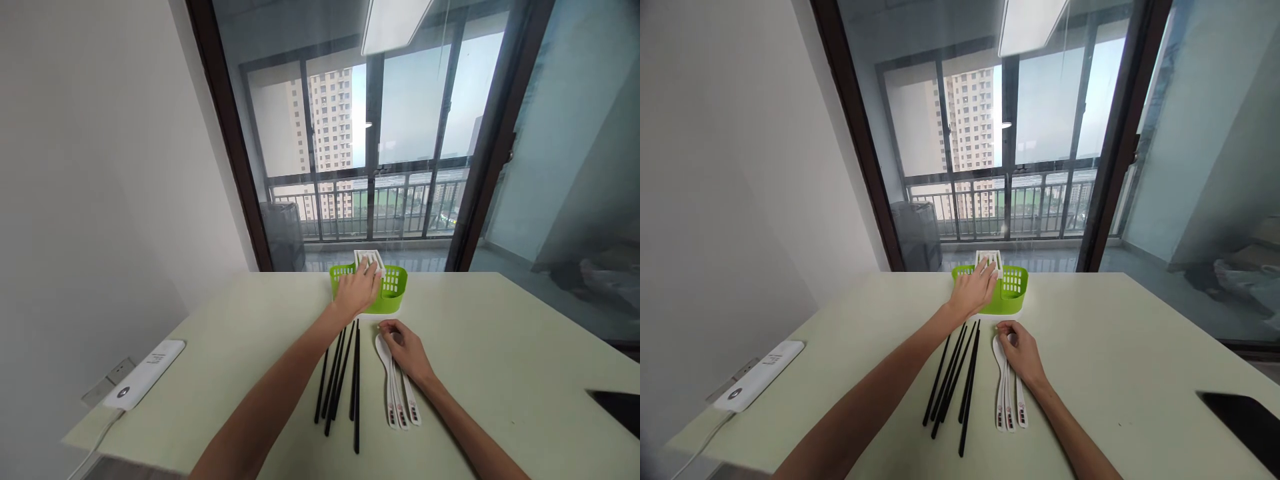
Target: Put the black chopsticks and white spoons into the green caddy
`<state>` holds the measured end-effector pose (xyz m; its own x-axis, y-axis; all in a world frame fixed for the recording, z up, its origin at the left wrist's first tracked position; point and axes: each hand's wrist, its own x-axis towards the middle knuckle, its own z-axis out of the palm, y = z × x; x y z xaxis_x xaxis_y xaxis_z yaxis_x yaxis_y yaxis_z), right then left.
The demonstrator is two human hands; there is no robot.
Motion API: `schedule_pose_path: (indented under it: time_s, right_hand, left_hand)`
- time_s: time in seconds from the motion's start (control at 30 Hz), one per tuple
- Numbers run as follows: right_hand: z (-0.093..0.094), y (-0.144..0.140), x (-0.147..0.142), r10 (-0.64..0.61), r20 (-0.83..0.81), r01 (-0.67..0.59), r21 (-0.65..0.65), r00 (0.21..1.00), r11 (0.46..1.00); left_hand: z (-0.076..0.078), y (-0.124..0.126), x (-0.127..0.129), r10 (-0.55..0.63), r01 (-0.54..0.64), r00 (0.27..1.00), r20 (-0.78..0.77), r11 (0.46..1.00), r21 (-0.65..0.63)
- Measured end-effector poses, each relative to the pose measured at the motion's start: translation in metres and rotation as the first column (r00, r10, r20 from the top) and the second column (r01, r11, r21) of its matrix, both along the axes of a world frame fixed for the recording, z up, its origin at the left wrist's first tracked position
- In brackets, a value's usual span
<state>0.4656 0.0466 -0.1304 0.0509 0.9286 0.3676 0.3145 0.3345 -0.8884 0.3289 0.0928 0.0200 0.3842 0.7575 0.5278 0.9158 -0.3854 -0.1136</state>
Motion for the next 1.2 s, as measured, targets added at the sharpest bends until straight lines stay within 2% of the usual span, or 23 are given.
schedule_pose_path:
  time_s: [0.2,0.33,0.4,0.47,0.53,0.6,0.67,0.73,0.83,1.0,1.2]
  right_hand:
    - [0.000,0.000,0.001,-0.010,0.010,0.010,0.011,1.000,1.000]
    - [0.001,0.001,0.003,-0.043,-0.002,0.043,0.008,0.999,0.999]
    - [0.002,0.000,0.004,-0.068,-0.014,0.068,0.004,0.998,0.998]
    - [0.002,0.000,0.004,-0.097,-0.028,0.097,0.000,0.995,0.995]
    - [0.003,0.000,0.005,-0.134,-0.043,0.134,-0.004,0.990,0.991]
    - [0.003,0.000,0.006,-0.172,-0.057,0.172,-0.011,0.983,0.985]
    - [0.003,0.001,0.008,-0.199,-0.069,0.198,-0.020,0.978,0.980]
    - [0.002,0.002,0.010,-0.209,-0.075,0.207,-0.030,0.975,0.978]
    - [0.001,0.001,0.012,-0.213,-0.072,0.210,-0.046,0.974,0.977]
    - [0.001,-0.002,0.014,-0.222,-0.054,0.218,-0.067,0.974,0.974]
    - [0.000,-0.001,0.014,-0.213,-0.040,0.210,-0.073,0.976,0.975]
  left_hand:
    - [-0.001,-0.002,-0.003,-0.081,0.081,0.997,0.001,0.996,0.043]
    - [-0.007,-0.004,-0.027,-0.207,0.190,0.975,0.075,0.963,0.190]
    - [-0.016,-0.008,-0.045,-0.192,0.146,0.965,0.177,0.959,0.244]
    - [-0.028,-0.014,-0.064,-0.071,0.023,0.949,0.306,0.987,0.157]
    - [-0.044,-0.022,-0.082,0.115,-0.095,0.935,0.336,0.993,-0.077]
    - [-0.060,-0.033,-0.098,0.269,-0.188,0.931,0.246,0.933,-0.308]
    - [-0.074,-0.044,-0.110,0.327,-0.232,0.931,0.162,0.874,-0.426]
    - [-0.084,-0.055,-0.117,0.319,-0.225,0.938,0.135,0.856,-0.466]
    - [-0.092,-0.066,-0.122,0.268,-0.176,0.954,0.132,0.860,-0.479]
    - [-0.089,-0.074,-0.122,0.183,-0.116,0.979,0.093,0.865,-0.488]
    - [-0.084,-0.076,-0.122,0.227,-0.160,0.971,0.070,0.842,-0.515]
